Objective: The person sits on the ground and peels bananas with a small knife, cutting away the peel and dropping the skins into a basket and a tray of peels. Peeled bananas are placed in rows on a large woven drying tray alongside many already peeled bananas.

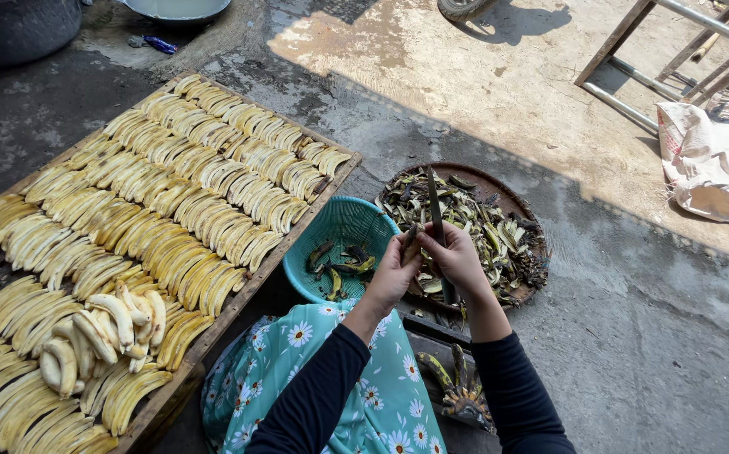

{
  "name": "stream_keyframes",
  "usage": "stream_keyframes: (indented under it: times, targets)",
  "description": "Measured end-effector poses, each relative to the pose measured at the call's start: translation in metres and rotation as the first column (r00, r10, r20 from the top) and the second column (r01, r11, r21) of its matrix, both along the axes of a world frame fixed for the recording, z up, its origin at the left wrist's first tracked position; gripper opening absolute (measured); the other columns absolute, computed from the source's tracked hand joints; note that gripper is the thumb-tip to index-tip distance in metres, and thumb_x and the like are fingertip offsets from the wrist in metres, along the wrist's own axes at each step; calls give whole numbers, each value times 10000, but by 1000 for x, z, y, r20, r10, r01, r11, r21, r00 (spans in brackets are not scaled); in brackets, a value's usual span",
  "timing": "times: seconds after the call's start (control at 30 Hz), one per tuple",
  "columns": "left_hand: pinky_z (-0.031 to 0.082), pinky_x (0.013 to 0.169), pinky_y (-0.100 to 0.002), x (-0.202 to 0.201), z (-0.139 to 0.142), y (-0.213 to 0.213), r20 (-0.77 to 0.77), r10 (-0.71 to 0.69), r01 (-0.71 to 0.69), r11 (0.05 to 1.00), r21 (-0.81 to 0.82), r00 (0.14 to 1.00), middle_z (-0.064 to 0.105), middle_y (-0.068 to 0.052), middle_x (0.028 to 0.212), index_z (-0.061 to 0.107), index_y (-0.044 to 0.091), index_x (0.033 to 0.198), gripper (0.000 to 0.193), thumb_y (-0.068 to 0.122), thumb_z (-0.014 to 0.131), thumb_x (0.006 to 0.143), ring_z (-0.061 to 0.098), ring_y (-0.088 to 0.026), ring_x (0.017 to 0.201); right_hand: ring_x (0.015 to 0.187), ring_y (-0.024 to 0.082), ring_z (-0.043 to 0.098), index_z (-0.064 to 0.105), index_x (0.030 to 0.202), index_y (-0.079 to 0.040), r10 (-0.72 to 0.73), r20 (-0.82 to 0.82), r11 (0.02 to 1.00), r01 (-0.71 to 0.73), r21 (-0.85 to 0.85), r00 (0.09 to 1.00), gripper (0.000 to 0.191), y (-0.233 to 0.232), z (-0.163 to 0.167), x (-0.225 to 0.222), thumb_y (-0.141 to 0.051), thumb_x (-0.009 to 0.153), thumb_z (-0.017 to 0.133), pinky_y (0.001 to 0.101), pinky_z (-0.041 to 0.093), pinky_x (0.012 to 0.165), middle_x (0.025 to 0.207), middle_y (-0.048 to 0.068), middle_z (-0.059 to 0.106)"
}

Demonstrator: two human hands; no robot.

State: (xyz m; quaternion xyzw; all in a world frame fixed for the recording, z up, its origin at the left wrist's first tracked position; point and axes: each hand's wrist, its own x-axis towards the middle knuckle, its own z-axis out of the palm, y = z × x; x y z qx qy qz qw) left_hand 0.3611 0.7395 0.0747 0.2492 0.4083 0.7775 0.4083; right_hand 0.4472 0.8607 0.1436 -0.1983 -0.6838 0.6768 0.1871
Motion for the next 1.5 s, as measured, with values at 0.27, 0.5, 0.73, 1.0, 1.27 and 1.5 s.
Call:
stream_keyframes:
  times: [0.27, 0.5, 0.73, 1.0, 1.27, 1.5]
  targets:
    - [494, 784, -220, 0, -8, -2, 62, 84, -89, 993, 80, 995, 577, 3, 1087, 511, 100, 1258, 310, 250, 668, 1038, 534, -42, 910, 498, 50, 471, 622, 1042, -45, -52, -91, 939, 17, -344, 994, 134, -13, -10, 4, -154, 990, 680, 222, 386, 415, 678, -36, 525]
    - [471, 959, -322, -22, -29, 5, 346, 299, -390, 891, 231, 889, 527, 21, 1118, 513, 129, 1249, 239, 266, 593, 1070, 520, -100, 1003, 585, 67, 495, 588, 1003, -44, -224, -17, 872, 193, -451, 974, 108, 14, -55, 26, -133, 989, 648, 243, 405, 426, 735, -17, 535]
    - [473, 999, -362, -26, -21, 0, 419, 314, -388, 916, 103, 852, 519, 6, 1202, 478, 196, 1338, 311, 199, 549, 1036, 528, -120, 1053, 566, 78, 481, 620, 1189, -24, -484, -31, 861, 469, -195, 875, 227, 60, -44, 30, -152, 1006, 661, 248, 416, 430, 825, 11, 588]
    - [524, 989, -298, -7, -13, 5, 3, 343, -341, 934, 110, 939, 547, -70, 1261, 412, 82, 1398, 378, 194, 574, 1075, 588, -157, 1153, 610, 41, 532, 583, 1327, -40, -147, -40, 973, 152, 174, 988, 418, -6, 22, 11, -134, 943, 721, 209, 407, 477, 921, 10, 645]
    - [566, 856, -319, 8, 19, -18, -433, 360, -385, 922, 31, 826, 706, -113, 1158, 458, 52, 1360, 380, 282, 553, 1074, 706, -178, 1064, 708, 67, 635, 693, 1080, 6, -145, -105, 834, 179, 522, 984, 185, -53, 33, -6, -95, 933, 741, 229, 527, 638, 896, 30, 726]
    - [577, 842, -314, 8, 29, -21, -442, 374, -388, 920, 63, 816, 703, -119, 1145, 525, 46, 1296, 323, 231, 612, 1047, 723, -188, 1060, 798, 79, 668, 684, 1075, 10, -129, -198, 805, 220, 551, 972, 136, -46, 18, -5, -106, 1004, 687, 235, 547, 711, 912, 41, 716]
